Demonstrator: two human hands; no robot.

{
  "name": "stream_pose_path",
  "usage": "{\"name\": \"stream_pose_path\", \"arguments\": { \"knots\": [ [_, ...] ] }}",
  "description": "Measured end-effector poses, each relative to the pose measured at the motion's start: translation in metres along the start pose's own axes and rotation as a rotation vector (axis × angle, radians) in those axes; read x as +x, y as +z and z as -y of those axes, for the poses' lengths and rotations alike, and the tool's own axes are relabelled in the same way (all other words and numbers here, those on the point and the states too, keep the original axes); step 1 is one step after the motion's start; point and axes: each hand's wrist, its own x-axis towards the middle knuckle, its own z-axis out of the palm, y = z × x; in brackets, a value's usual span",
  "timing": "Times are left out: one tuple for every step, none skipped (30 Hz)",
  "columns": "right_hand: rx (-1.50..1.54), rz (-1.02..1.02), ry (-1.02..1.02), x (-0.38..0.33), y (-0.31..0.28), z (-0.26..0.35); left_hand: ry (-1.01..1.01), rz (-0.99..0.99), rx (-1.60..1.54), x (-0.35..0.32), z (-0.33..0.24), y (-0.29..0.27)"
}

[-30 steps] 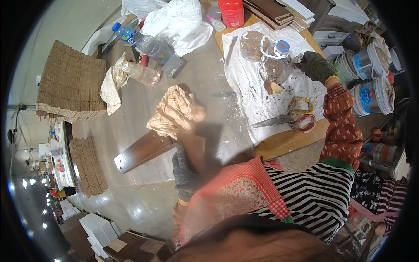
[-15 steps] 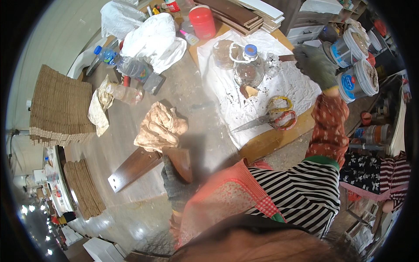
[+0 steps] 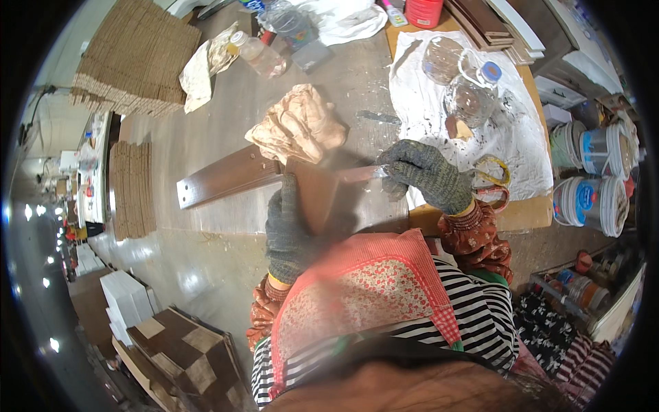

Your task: The person wipes a dark brown wooden part with a cloth, repeatedly turning it over to clean all sides. The person also uses a small yellow sponge to wipe the edges and surfaces of the part. The cleaned part is placed on a workbench among other similar wooden pieces.

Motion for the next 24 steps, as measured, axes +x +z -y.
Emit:
{"name": "stream_pose_path", "arguments": {
  "knots": [
    [-0.049,0.006,-0.042,0.003,0.002,-0.001,-0.055,0.016,-0.021,-0.001,-0.004,-0.002],
    [-0.052,0.01,-0.042,0.006,0.002,-0.001,-0.086,0.034,-0.031,-0.002,-0.006,-0.004],
    [-0.084,0.019,-0.019,0.008,0.002,0.0,-0.144,0.043,-0.067,-0.002,-0.006,-0.005],
    [-0.102,0.025,-0.007,0.009,0.002,0.0,-0.177,0.051,-0.089,-0.004,-0.006,-0.004],
    [-0.119,0.033,0.041,0.01,0.002,0.002,-0.115,0.028,-0.055,-0.004,-0.004,-0.003],
    [-0.132,0.034,0.062,0.011,0.002,0.003,-0.114,-0.009,-0.029,-0.005,-0.001,-0.002],
    [-0.133,0.042,0.091,0.012,0.002,0.004,-0.015,-0.078,0.056,-0.005,0.003,0.0],
    [-0.129,0.042,0.094,0.013,0.003,0.004,0.07,-0.136,0.153,-0.005,0.007,0.003],
    [-0.13,0.047,0.081,0.014,0.003,0.004,0.035,-0.121,0.148,-0.007,0.009,0.004],
    [-0.131,0.053,0.069,0.015,0.002,0.004,-0.013,-0.095,0.154,-0.009,0.012,0.005],
    [-0.138,0.065,0.041,0.016,0.002,0.003,-0.061,-0.068,0.159,-0.01,0.014,0.006],
    [-0.15,0.073,0.024,0.017,0.001,0.001,-0.071,-0.051,0.164,-0.011,0.016,0.007],
    [-0.161,0.081,0.007,0.017,0.0,-0.002,-0.082,-0.034,0.168,-0.011,0.017,0.007],
    [-0.178,0.085,0.0,0.017,0.0,-0.005,-0.087,-0.021,0.17,-0.011,0.017,0.006],
    [-0.273,0.093,-0.036,0.016,-0.001,-0.009,-0.093,-0.011,0.16,-0.01,0.016,0.006],
    [-0.368,0.098,-0.072,0.015,-0.002,-0.013,-0.094,-0.006,0.147,-0.009,0.015,0.005],
    [-0.543,0.106,-0.139,0.013,-0.003,-0.017,-0.088,-0.006,0.13,-0.007,0.014,0.004],
    [-0.744,0.098,-0.243,0.012,-0.003,-0.021,-0.109,0.006,0.143,-0.005,0.013,0.003],
    [-0.832,0.106,-0.214,0.011,-0.004,-0.025,-0.123,0.014,0.151,-0.003,0.013,0.002],
    [-0.95,0.098,-0.221,0.01,-0.003,-0.029,-0.136,0.017,0.155,-0.001,0.012,0.002],
    [-1.043,0.122,-0.195,0.01,-0.005,-0.032,-0.148,0.028,0.168,0.001,0.012,0.001],
    [-1.115,0.097,-0.348,0.01,-0.004,-0.035,-0.159,0.033,0.177,0.002,0.012,0.001],
    [-1.16,0.103,-0.469,0.01,-0.005,-0.037,-0.168,0.04,0.185,0.003,0.012,0.001],
    [-1.201,0.11,-0.592,0.011,-0.005,-0.038,-0.183,0.044,0.191,0.004,0.013,0.001]
  ]
}}
